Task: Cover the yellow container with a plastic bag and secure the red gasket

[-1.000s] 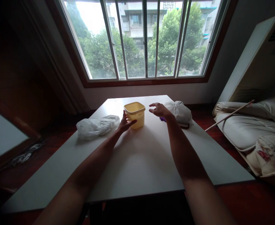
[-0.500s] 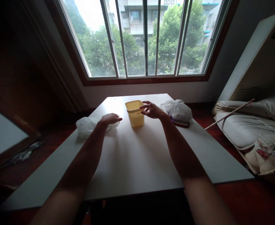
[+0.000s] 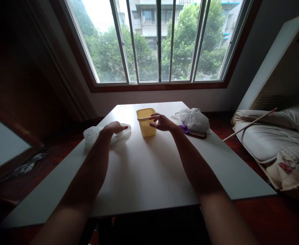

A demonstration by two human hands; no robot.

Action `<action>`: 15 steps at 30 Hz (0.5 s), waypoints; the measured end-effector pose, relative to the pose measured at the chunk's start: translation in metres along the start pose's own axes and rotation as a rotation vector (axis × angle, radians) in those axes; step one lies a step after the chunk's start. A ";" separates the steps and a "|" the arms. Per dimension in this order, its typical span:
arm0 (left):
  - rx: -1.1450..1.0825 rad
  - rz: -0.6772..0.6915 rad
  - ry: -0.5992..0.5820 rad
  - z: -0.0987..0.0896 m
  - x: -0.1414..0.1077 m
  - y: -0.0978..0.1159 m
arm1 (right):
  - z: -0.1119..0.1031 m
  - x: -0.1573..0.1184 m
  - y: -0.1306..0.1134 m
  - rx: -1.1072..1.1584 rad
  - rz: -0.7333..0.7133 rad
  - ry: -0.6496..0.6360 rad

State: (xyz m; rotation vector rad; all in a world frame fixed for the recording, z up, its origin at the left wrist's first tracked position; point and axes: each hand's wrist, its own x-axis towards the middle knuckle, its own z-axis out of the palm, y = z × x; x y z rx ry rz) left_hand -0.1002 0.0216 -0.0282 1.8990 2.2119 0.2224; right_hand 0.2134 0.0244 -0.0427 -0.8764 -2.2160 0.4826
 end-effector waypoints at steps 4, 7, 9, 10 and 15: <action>0.067 -0.020 0.107 -0.015 -0.012 0.013 | 0.008 0.000 0.001 -0.078 0.008 0.016; 0.003 0.070 0.128 -0.024 -0.021 0.023 | 0.014 0.000 0.005 -0.131 0.039 0.043; -0.085 0.127 0.121 -0.027 -0.026 0.027 | 0.017 0.001 0.010 -0.171 0.057 0.073; -0.137 0.159 0.118 -0.028 -0.027 0.029 | 0.019 0.001 0.013 -0.185 0.063 0.085; -0.397 0.403 0.087 -0.024 -0.029 0.032 | 0.023 0.000 0.021 -0.216 0.110 0.131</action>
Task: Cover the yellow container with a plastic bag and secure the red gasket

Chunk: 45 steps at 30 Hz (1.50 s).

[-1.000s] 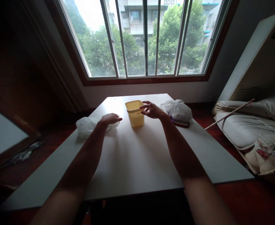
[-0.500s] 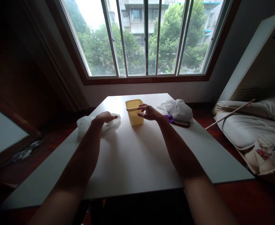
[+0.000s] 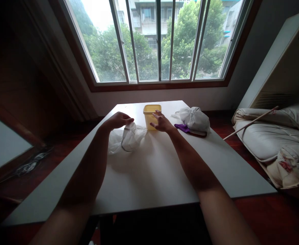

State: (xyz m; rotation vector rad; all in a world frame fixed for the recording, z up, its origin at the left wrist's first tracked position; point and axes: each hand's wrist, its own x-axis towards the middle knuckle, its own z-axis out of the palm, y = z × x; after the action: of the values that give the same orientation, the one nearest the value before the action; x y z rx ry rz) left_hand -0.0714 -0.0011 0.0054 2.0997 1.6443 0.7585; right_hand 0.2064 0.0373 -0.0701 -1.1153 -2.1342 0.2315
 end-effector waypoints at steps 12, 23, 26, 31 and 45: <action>-0.705 0.449 -0.052 0.003 -0.019 0.032 | -0.026 0.000 -0.049 0.396 -0.203 -0.195; -0.934 0.420 0.098 0.018 -0.016 0.046 | -0.044 -0.003 -0.066 0.627 -0.151 -0.316; -0.813 0.382 0.124 0.014 -0.014 0.041 | -0.049 -0.001 -0.062 0.495 -0.101 -0.200; -0.428 0.417 0.199 -0.005 -0.012 0.024 | -0.061 0.002 -0.053 0.265 -0.025 0.192; 0.280 0.072 0.466 -0.047 -0.017 -0.017 | -0.092 -0.005 -0.026 -0.076 0.337 0.286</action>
State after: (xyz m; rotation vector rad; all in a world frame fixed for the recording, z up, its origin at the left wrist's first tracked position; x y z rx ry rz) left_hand -0.1160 -0.0149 0.0290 2.3052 2.0207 1.1719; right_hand 0.2519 0.0026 0.0066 -1.4577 -1.7110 0.1342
